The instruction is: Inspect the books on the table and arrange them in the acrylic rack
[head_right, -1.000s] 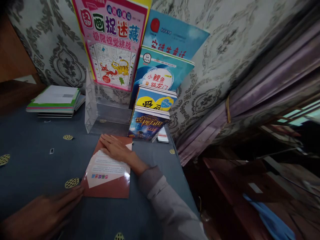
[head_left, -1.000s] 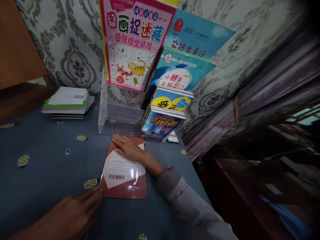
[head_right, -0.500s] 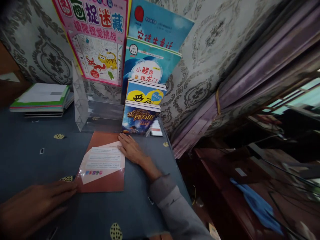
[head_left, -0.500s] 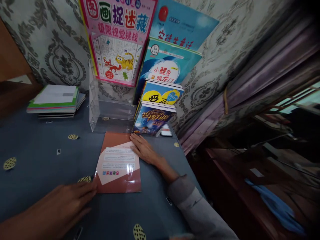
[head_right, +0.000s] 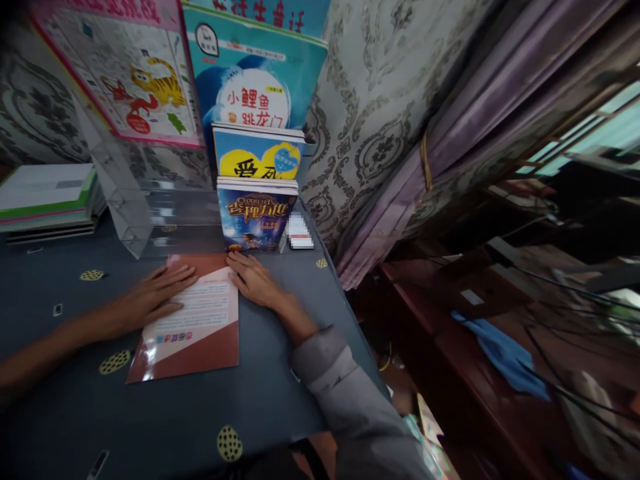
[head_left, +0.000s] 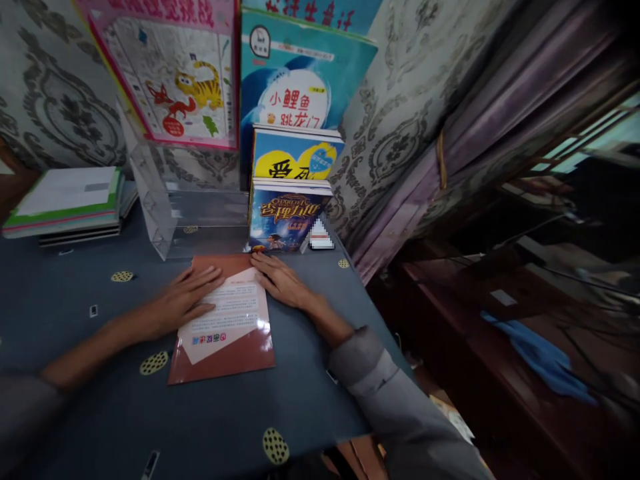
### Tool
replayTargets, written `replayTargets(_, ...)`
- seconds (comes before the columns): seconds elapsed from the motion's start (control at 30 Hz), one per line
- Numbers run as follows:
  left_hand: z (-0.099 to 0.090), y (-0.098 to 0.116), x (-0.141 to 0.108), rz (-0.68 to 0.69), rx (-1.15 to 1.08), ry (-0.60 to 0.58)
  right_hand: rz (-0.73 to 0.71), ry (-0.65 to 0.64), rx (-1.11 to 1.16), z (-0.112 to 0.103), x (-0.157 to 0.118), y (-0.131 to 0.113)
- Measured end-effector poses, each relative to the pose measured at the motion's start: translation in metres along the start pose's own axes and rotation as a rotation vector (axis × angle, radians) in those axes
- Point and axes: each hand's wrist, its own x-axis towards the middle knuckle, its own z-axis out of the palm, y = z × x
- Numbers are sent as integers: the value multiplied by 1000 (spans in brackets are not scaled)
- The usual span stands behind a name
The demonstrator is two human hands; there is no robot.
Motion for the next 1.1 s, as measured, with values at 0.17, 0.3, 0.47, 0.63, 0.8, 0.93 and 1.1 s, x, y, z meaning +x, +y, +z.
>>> replayTargets(0.17, 2, 13, 45, 103, 78, -11, 7, 8, 48, 0, 2, 3)
replayTargets(0.3, 6, 28, 59, 200, 51, -62, -1, 35, 59, 2, 3, 5)
replayTargets(0.47, 9, 46, 51, 283, 40, -121, -6, 22, 26, 2, 3, 4)
replayTargets(0.63, 5, 64, 40, 280, 37, -124, 2, 15, -11, 4, -1, -5)
replayTargets(0.8, 4, 85, 27, 305, 10, -149, -13, -10, -31, 6, -13, -16)
replayTargets(0.93, 2, 106, 10, 372, -82, -162, -25, -20, -34, 5, -27, -27)
replayTargets(1.1, 0, 134, -12, 463, -209, -202, -32, -47, -28, 3, -46, -42)
